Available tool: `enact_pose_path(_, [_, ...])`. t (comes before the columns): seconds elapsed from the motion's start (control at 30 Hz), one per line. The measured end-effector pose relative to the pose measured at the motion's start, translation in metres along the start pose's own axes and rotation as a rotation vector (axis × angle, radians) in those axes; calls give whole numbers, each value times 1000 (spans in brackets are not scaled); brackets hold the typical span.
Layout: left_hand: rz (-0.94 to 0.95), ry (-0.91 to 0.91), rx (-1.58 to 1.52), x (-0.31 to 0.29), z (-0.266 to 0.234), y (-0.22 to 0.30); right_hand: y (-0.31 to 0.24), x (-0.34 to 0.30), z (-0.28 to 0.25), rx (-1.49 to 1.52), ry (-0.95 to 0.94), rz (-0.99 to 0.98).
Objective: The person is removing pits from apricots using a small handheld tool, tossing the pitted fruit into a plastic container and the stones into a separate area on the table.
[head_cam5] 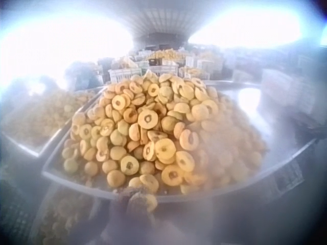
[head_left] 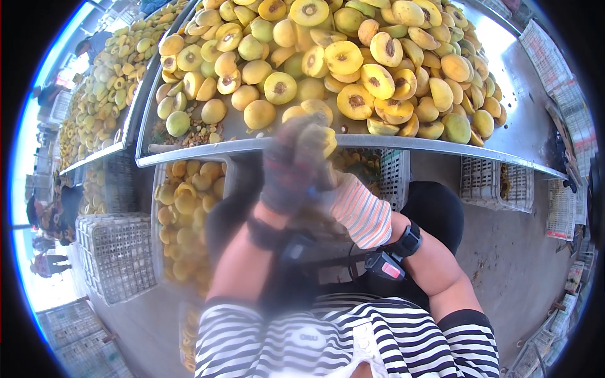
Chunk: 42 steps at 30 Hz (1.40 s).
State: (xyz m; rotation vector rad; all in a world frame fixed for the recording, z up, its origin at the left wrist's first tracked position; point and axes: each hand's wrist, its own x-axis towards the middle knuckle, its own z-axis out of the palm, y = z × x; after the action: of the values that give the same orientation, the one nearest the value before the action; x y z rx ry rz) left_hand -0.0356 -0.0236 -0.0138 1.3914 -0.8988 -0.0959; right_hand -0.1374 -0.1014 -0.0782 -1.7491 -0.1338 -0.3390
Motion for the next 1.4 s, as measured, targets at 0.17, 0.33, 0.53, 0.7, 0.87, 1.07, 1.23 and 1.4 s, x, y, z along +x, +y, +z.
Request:
enact_pose_path(0.17, [-182,137,-115,1,4,20,-42,4,-12,208,11,523])
enact_pose_path(0.33, [-333,-7,-119,3,-1,22,-42,5,-16,-53,-174,184])
enact_pose_path(0.53, [163,-168,474,8,2,13,-65,6,-26,-624,-269,-207])
enact_pose_path(0.7, [150,-146,364,5,2,3,-14,-11,7,-42,-36,5])
enact_pose_path(0.87, [-95,71,43,-5,1,-10,-17,-3,8,-930,11,-161])
enact_pose_path(1.07, [-305,-76,39,9,0,-5,-123,26,-2,-699,127,779])
enact_pose_path(1.23, [-245,-72,136,-1,-14,-13,-64,8,38,-1409,982,212])
enact_pose_path(1.4, [-114,-313,307,8,9,-1,-5,-16,36,-1831,1138,129])
